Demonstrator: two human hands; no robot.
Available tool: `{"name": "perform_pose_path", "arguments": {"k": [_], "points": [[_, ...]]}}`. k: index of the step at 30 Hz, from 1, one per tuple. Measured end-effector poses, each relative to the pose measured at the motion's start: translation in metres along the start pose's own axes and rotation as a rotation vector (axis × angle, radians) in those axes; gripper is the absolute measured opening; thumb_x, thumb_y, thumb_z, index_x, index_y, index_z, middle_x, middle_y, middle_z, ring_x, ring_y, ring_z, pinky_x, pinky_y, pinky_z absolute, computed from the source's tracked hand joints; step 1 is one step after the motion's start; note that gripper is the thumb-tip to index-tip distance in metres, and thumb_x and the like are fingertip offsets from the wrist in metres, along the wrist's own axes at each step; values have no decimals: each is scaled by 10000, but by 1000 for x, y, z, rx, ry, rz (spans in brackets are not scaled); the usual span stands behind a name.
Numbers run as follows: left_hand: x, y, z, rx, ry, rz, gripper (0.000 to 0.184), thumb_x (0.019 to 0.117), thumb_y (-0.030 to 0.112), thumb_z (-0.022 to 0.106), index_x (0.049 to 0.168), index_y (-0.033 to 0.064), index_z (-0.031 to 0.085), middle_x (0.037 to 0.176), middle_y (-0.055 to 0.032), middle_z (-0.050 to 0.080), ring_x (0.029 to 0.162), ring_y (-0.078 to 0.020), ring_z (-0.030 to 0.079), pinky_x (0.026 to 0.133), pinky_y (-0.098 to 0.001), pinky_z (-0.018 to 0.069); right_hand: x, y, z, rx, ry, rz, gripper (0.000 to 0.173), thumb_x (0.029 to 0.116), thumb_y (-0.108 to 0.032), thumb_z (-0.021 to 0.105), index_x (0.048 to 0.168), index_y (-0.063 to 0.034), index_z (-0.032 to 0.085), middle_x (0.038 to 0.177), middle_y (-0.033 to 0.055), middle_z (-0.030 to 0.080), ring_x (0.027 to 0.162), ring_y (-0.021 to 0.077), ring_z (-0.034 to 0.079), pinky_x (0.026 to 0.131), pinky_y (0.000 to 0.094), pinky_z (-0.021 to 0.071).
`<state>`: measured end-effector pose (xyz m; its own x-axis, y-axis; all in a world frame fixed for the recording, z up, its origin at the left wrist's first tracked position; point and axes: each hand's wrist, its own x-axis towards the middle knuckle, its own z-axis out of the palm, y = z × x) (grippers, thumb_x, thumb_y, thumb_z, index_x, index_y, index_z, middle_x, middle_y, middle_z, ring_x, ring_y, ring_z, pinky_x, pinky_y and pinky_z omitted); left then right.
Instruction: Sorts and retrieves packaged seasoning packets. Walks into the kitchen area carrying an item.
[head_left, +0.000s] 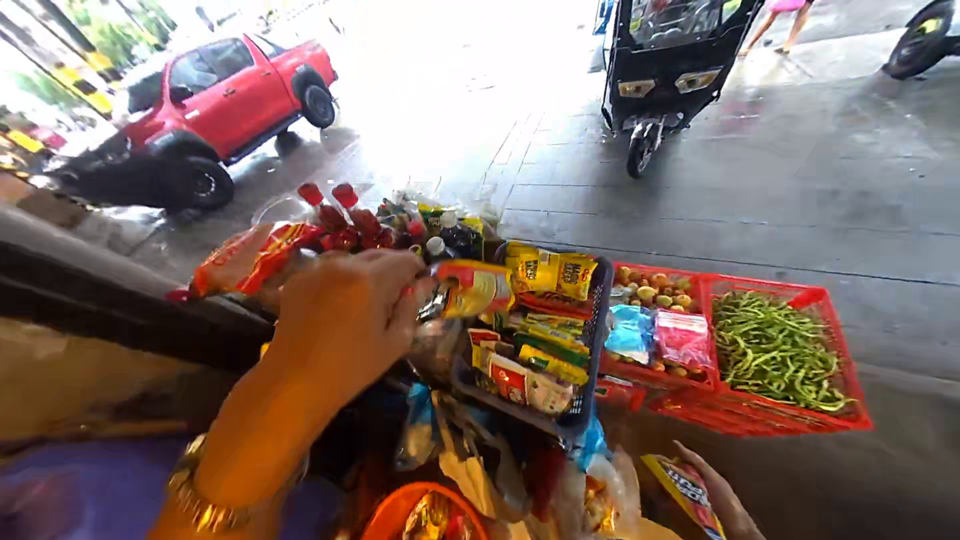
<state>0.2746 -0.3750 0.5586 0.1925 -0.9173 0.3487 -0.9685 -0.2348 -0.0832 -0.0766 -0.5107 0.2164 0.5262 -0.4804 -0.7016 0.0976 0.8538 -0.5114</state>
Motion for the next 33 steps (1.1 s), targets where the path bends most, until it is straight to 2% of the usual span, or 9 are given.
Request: {"name": "perform_pose_path", "arguments": {"k": [2, 4, 6, 8, 10, 15, 20, 26, 33], "points": [[46, 1, 14, 21, -44, -12, 238, 1020, 251, 570, 943, 74, 710, 793, -102, 668, 695, -309, 659, 584, -546, 509, 4, -12, -11, 42, -45, -18, 692, 1096, -470, 101, 851, -172, 675, 747, 0, 740, 671, 84, 697, 617, 288, 595], [89, 3, 31, 52, -156, -65, 238, 1030, 236, 582, 919, 57, 692, 788, -150, 656, 724, -366, 662, 599, -577, 503, 7, -23, -22, 48, -73, -80, 595, 1086, -466, 176, 961, -174, 679, 873, 3, 769, 834, 117, 740, 760, 371, 634], [132, 2, 54, 87, -305, -156, 256, 1032, 240, 548, 951, 45, 694, 861, -186, 681, 851, -408, 681, 693, -623, 506, 14, -33, -38, 13, -155, -154, 397, 1020, -527, 440, 1042, -207, 673, 973, -10, 769, 933, 135, 738, 827, 402, 628], [162, -1, 80, 91, -389, -217, 252, 1026, 233, 542, 959, 42, 692, 915, -198, 687, 925, -421, 675, 746, -639, 500, 21, -43, -49, -15, -255, -211, 426, 832, -627, 740, 1053, -263, 723, 997, -33, 768, 902, 101, 728, 796, 344, 620], [181, -6, 105, 81, -422, -244, 257, 1027, 233, 544, 990, 31, 698, 975, -209, 693, 980, -425, 672, 791, -652, 504, 28, -53, -54, -39, -348, -243, 432, 793, -621, 779, 1079, -303, 722, 1008, -52, 761, 832, 60, 712, 694, 265, 599], [206, -13, 148, 50, -371, -264, 278, 1051, 260, 538, 1034, 43, 711, 998, -203, 706, 985, -425, 681, 795, -645, 512, 33, -67, -50, 102, -478, -169, 497, 833, -576, 758, 1230, -278, 737, 1152, -29, 759, 972, 82, 732, 796, 262, 619], [229, -29, 175, 186, -330, 42, 205, 997, 124, 585, 1122, 87, 743, 1056, -171, 720, 960, -416, 699, 744, -622, 532, 37, -65, -44, 168, -452, -180, 472, 818, -582, 766, 1157, -254, 764, 1092, -10, 772, 924, 84, 742, 754, 256, 624], [242, -73, 198, 372, -358, 649, 103, 938, -24, 615, 912, 29, 700, 849, -167, 660, 806, -387, 664, 662, -528, 515, 45, -61, -57, 135, -449, -141, 472, 852, -577, 742, 1200, -259, 754, 1112, -11, 769, 910, 76, 738, 741, 239, 615], [225, -85, 190, 471, -601, 856, 145, 955, -44, 576, 960, 35, 697, 910, -146, 668, 893, -362, 672, 732, -502, 541, 52, -57, -60, 310, -510, -163, 462, 863, -496, 752, 1259, -257, 736, 1168, 21, 760, 953, 110, 748, 815, 245, 614]]}}
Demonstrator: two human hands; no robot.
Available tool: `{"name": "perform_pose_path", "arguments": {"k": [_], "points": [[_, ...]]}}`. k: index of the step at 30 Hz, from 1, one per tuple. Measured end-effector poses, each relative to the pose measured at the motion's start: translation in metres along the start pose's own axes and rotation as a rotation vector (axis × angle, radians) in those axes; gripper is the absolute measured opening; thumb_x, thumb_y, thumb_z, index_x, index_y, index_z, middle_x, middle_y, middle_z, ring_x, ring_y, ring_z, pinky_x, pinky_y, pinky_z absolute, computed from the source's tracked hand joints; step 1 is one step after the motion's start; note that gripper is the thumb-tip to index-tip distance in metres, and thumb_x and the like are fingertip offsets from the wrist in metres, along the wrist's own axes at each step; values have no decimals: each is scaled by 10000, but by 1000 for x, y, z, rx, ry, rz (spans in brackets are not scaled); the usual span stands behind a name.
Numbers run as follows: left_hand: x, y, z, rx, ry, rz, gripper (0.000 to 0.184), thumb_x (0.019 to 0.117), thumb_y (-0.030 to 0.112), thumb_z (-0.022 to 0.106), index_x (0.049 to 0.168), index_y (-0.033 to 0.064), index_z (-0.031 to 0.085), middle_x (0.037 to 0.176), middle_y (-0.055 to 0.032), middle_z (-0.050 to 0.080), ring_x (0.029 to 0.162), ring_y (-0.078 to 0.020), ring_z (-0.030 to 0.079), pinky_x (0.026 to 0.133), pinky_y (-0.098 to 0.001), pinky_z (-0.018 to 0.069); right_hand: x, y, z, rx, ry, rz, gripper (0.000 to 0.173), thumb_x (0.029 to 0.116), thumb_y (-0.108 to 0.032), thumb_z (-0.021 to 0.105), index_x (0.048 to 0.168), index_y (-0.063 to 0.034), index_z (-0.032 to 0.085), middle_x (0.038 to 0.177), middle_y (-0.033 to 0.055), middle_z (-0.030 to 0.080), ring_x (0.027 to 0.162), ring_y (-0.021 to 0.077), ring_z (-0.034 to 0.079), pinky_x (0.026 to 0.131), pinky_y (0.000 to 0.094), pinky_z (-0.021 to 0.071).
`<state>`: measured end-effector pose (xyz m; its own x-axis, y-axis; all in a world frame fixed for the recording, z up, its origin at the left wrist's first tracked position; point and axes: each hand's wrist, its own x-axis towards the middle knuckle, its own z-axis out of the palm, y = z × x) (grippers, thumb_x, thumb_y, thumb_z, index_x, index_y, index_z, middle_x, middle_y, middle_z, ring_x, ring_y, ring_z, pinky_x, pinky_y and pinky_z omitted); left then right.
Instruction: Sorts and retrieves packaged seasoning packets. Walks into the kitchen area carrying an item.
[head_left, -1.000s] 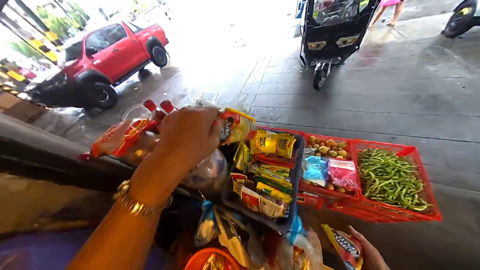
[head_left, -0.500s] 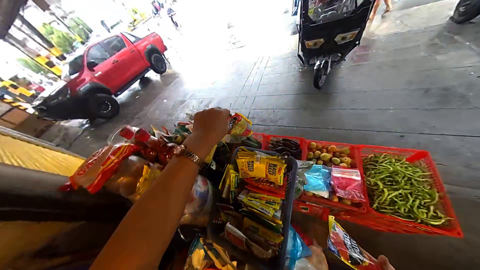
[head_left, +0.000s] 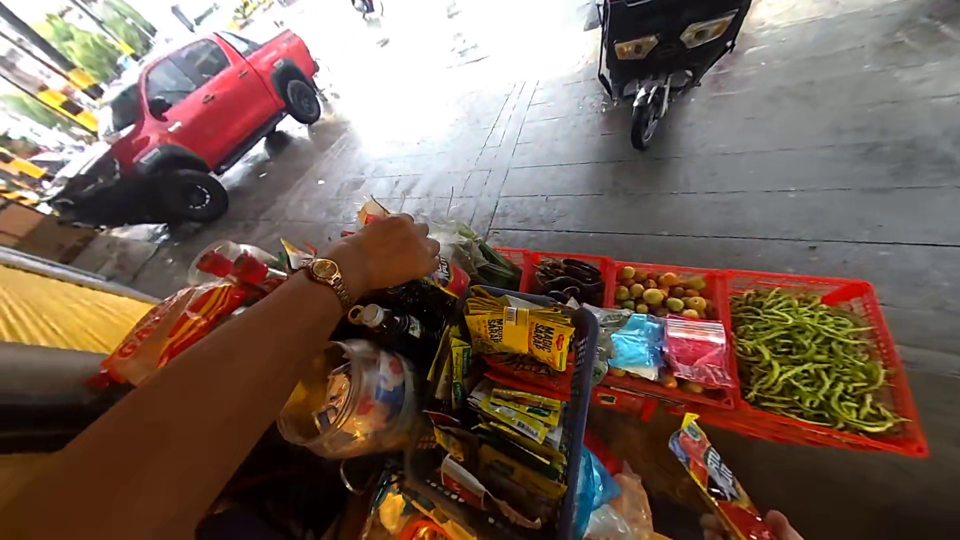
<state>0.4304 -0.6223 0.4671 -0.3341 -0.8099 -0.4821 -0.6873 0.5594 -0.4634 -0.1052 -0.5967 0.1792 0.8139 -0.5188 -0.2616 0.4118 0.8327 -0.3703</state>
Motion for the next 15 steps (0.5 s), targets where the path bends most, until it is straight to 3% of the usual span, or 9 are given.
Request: {"name": "perform_pose_path", "arguments": {"k": [2, 5, 7, 11, 15], "points": [[-2, 3, -2, 21, 6, 50, 153, 950, -59, 567, 967, 26, 694, 906, -146, 666, 880, -355, 671, 721, -492, 542, 6, -2, 5, 31, 14, -16, 483, 837, -518, 766, 1206, -206, 769, 1087, 32, 778, 922, 124, 755, 810, 269, 623], [-1, 8, -8, 56, -18, 75, 156, 962, -57, 539, 958, 24, 672, 918, -139, 654, 883, -341, 663, 713, -477, 531, 20, -9, 22, -58, 90, -40, 536, 779, -627, 750, 1131, -226, 801, 998, 11, 793, 893, 117, 758, 825, 294, 622], [-1, 11, -9, 47, -24, 69, 158, 965, -51, 529, 927, 21, 664, 929, -145, 656, 887, -352, 659, 705, -490, 525, 33, -18, 28, -84, 104, -35, 548, 788, -669, 724, 1121, -240, 795, 999, 15, 788, 899, 134, 752, 820, 314, 616], [2, 26, 0, -38, -11, 8, 183, 985, -10, 515, 902, 13, 677, 946, -147, 679, 906, -359, 670, 739, -514, 534, 64, -34, 47, -152, 143, -83, 500, 767, -609, 771, 1108, -244, 785, 989, 26, 782, 862, 134, 752, 734, 287, 624], [20, 51, 11, -112, -68, -110, 162, 956, -29, 537, 853, -12, 661, 915, -161, 666, 886, -361, 665, 729, -520, 527, 99, -52, 81, -295, 25, -172, 541, 719, -614, 807, 1103, -235, 787, 966, 11, 781, 799, 95, 740, 673, 237, 608]]}}
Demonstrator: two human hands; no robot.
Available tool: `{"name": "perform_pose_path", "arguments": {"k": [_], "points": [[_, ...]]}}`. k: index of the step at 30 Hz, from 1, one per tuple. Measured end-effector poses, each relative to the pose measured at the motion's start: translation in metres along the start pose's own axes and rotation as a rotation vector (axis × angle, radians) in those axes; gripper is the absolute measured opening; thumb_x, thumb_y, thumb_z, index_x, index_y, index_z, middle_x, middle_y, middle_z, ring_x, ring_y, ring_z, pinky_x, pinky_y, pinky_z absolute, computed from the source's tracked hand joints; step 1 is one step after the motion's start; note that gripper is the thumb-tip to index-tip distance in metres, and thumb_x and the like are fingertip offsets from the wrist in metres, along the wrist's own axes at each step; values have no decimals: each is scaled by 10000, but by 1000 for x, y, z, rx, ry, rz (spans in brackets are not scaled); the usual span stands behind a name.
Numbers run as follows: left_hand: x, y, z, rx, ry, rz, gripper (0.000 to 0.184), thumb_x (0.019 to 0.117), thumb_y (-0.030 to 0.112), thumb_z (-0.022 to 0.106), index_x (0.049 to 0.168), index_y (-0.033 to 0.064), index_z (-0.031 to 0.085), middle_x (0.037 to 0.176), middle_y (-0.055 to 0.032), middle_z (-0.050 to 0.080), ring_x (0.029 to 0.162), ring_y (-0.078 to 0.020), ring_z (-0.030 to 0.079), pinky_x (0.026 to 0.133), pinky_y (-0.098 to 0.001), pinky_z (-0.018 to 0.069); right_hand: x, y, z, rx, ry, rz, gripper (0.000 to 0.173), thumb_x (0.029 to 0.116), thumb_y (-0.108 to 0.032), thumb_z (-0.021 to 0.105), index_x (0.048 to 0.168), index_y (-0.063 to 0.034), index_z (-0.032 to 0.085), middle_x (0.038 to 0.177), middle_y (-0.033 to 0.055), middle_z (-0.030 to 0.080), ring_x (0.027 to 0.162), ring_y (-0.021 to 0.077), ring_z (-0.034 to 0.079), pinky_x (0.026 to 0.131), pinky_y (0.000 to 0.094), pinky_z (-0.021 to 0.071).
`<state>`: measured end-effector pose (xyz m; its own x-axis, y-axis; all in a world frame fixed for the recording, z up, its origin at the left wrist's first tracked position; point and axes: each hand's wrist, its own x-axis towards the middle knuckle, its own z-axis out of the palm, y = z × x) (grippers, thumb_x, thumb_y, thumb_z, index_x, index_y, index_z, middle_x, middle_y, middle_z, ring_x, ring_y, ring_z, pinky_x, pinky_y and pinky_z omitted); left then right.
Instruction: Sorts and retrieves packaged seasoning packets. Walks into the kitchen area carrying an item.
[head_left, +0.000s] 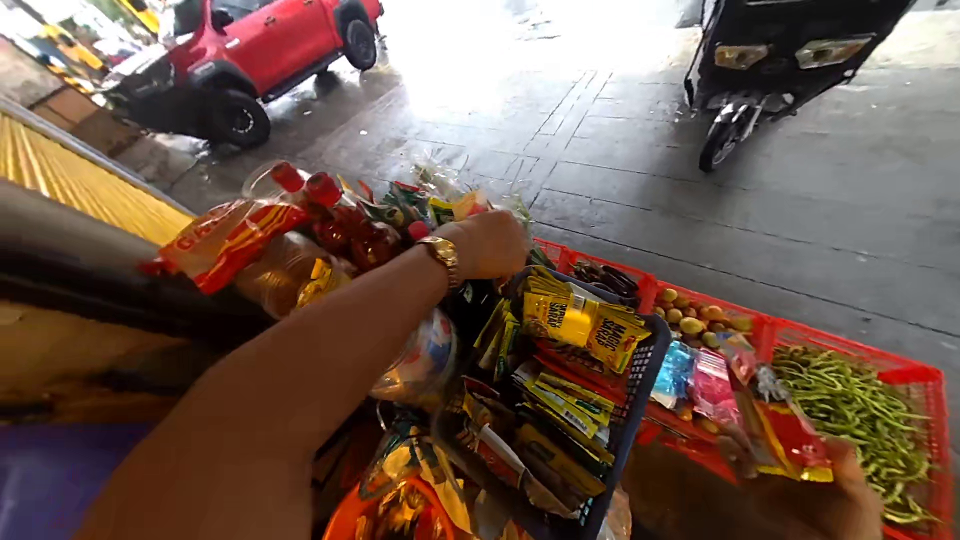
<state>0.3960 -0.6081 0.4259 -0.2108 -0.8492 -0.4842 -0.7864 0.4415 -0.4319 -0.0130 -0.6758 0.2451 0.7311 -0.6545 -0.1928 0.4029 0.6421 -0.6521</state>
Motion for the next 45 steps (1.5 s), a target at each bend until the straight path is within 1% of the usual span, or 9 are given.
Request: {"name": "perform_pose_path", "arguments": {"k": [12, 17, 20, 23, 31, 34, 40, 43, 45], "points": [[-25, 6, -29, -162, 280, -373, 200, 981, -29, 484, 925, -5, 674, 901, -170, 660, 814, -353, 664, 674, -493, 518, 119, -38, 119, -298, -478, -134, 510, 804, -379, 855, 1253, -242, 655, 1113, 13, 731, 1016, 155, 710, 883, 380, 617], [-92, 40, -65, -384, 543, -791, 221, 991, 138, 578, 1143, 144, 738, 1009, -97, 715, 880, -304, 708, 673, -497, 542, 130, 2, 200, -245, -198, 115, 301, 917, -211, 673, 1205, -143, 620, 1042, 67, 713, 924, 174, 710, 782, 395, 624], [-143, 99, -74, -640, 568, -947, 190, 1014, 269, 623, 1122, 166, 741, 1002, -59, 711, 896, -268, 690, 731, -512, 557, 132, 26, 237, -248, 2, 194, 251, 1032, -241, 584, 1215, -71, 610, 1022, 108, 709, 887, 218, 714, 746, 441, 625], [-168, 173, -53, -901, 560, -957, 249, 999, 351, 630, 1077, 153, 761, 959, -25, 733, 836, -198, 703, 732, -476, 588, 132, 39, 253, -393, 0, 181, 440, 1060, -427, 534, 1370, -115, 544, 1180, 102, 695, 1030, 239, 710, 843, 464, 622], [-172, 307, -5, -1569, 306, -897, 322, 1032, 304, 585, 1175, 63, 742, 1053, -139, 742, 955, -302, 715, 878, -538, 556, 138, 55, 265, -566, 60, 213, 620, 1090, -560, 332, 1489, -93, 420, 1309, 162, 642, 1094, 310, 696, 852, 518, 613], [-175, 322, 0, -1646, 243, -863, 373, 1047, 334, 558, 1271, 74, 705, 1117, -151, 729, 1003, -303, 702, 925, -523, 535, 135, 53, 258, -677, 67, 203, 643, 1092, -558, 320, 1505, -72, 403, 1355, 158, 613, 1143, 290, 671, 904, 500, 592], [-165, 310, -2, -1531, 280, -954, 524, 1049, 342, 553, 1532, 154, 476, 1172, -180, 705, 1041, -357, 692, 917, -563, 527, 117, 50, 258, -1006, 73, 119, 537, 1099, -471, 417, 1420, -48, 507, 1204, 139, 675, 950, 214, 694, 784, 393, 577], [-151, 310, -3, -1440, 192, -914, 662, 1045, 363, 553, 1628, 183, 296, 1160, -191, 706, 1049, -392, 690, 898, -587, 530, 111, 52, 252, -721, 32, 113, 485, 1121, -357, 409, 1480, -31, 408, 1297, 158, 629, 1055, 220, 701, 869, 367, 599], [-141, 317, 3, -1391, 185, -913, 665, 1040, 423, 552, 1600, 124, 352, 1164, -205, 706, 1043, -405, 693, 885, -590, 535, 110, 58, 246, -474, 32, 135, 446, 1135, -310, 359, 1488, -38, 358, 1286, 151, 622, 1069, 223, 705, 897, 358, 606]]}}
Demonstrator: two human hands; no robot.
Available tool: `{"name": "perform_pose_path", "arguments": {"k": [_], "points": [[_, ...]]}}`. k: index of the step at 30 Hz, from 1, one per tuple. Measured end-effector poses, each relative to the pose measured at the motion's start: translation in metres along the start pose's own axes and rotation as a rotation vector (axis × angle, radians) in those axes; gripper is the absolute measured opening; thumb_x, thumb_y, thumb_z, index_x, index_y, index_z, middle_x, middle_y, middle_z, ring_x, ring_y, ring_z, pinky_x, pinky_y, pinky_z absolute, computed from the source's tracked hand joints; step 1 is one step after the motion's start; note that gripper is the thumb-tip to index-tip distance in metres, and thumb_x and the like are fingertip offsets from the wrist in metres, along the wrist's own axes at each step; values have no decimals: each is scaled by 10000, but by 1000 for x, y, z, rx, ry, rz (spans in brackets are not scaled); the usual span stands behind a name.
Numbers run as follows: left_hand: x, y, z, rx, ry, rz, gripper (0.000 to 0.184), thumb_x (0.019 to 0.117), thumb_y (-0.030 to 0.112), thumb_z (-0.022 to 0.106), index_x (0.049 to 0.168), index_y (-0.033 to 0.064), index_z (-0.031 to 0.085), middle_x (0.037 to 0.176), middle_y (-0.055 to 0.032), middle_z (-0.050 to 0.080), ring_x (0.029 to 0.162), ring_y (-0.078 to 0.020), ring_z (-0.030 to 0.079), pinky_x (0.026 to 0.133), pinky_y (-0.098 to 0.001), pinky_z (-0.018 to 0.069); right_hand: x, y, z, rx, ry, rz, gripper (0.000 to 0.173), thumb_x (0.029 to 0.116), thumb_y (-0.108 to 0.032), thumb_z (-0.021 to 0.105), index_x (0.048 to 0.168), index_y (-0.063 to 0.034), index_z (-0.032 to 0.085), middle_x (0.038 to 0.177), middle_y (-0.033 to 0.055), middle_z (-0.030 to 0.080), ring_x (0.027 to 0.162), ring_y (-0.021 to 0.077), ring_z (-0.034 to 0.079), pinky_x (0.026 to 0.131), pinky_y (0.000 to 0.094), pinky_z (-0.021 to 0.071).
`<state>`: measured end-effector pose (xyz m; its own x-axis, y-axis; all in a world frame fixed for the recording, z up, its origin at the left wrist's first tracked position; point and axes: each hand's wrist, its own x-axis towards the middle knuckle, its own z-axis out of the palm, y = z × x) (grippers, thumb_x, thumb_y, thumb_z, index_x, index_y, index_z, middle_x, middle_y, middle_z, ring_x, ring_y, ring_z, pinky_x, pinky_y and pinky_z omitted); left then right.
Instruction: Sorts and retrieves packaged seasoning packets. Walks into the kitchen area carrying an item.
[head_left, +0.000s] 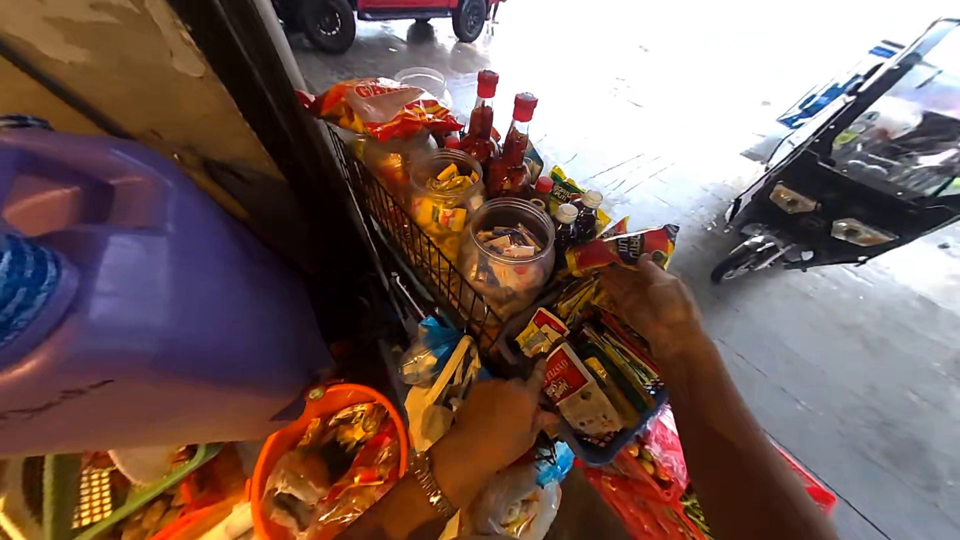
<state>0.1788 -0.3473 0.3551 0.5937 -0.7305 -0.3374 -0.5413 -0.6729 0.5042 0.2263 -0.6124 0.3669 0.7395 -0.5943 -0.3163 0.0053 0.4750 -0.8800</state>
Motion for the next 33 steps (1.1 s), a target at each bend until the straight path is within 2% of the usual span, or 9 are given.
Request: {"name": "perform_pose_path", "arguments": {"k": [6, 9, 11, 15, 18, 21, 25, 28, 33], "points": [[11, -27, 33, 14, 223, 180, 539, 993, 493, 607, 1287, 42, 632, 934, -197, 723, 885, -387, 726, 761, -564, 572, 4, 16, 1, 292, -30, -32, 377, 1143, -265, 291, 1445, -54, 368, 1271, 131, 610, 1105, 221, 689, 948, 366, 593], [9, -26, 48, 18, 324, 216, 507, 979, 506, 619, 1223, 64, 663, 851, -158, 719, 817, -352, 732, 706, -531, 582, 2, 22, 8, 94, -53, -134, 373, 1145, -214, 278, 1462, -35, 360, 1307, 127, 605, 1118, 191, 683, 969, 339, 581], [8, -24, 55, 5, 371, 212, 498, 968, 514, 629, 1181, 66, 676, 822, -142, 713, 784, -333, 731, 675, -510, 585, -1, 22, 8, -276, -7, -201, 383, 1134, -186, 338, 1475, -19, 390, 1304, 137, 604, 1085, 175, 685, 940, 344, 587], [6, -25, 55, -49, 357, 190, 525, 967, 535, 620, 1193, 64, 675, 852, -146, 717, 794, -330, 729, 684, -521, 579, 17, 11, 5, -897, 88, -276, 356, 1082, -233, 477, 1255, 59, 583, 1118, 260, 665, 996, 356, 687, 883, 573, 549], [6, -26, 53, -76, 318, 173, 541, 967, 546, 616, 1227, 74, 664, 881, -145, 721, 811, -330, 728, 703, -526, 577, 9, 1, 20, -1223, 107, -351, 370, 1084, -245, 478, 1103, 97, 615, 994, 324, 651, 931, 495, 654, 800, 689, 492], [6, -25, 53, -78, 294, 158, 546, 971, 558, 604, 1237, 84, 656, 884, -139, 720, 814, -324, 724, 708, -517, 573, 6, 9, 31, -1455, -51, -425, 293, 1063, -143, 485, 1149, 98, 628, 1126, 319, 654, 1021, 504, 660, 862, 686, 517], [5, -25, 52, -73, 289, 149, 554, 969, 560, 603, 1257, 89, 652, 889, -138, 723, 810, -324, 724, 705, -522, 570, 29, 26, 33, -1589, -240, -511, 304, 1031, -196, 620, 971, 94, 686, 1158, 286, 652, 1064, 474, 653, 899, 672, 520], [5, -28, 55, -62, 339, 157, 540, 959, 567, 611, 1226, 101, 664, 852, -126, 718, 773, -321, 722, 663, -517, 565, 24, 12, 38, -1572, -190, -497, 471, 1049, -355, 593, 970, 101, 682, 1051, 322, 666, 1025, 514, 649, 874, 707, 499], [9, -30, 61, -84, 394, 193, 528, 940, 553, 642, 1202, 96, 680, 831, -120, 720, 735, -311, 719, 639, -508, 568, 17, -2, 51, -1604, -108, -513, 399, 1043, -305, 587, 1080, 88, 644, 1059, 313, 669, 1016, 509, 663, 832, 702, 505]]}}
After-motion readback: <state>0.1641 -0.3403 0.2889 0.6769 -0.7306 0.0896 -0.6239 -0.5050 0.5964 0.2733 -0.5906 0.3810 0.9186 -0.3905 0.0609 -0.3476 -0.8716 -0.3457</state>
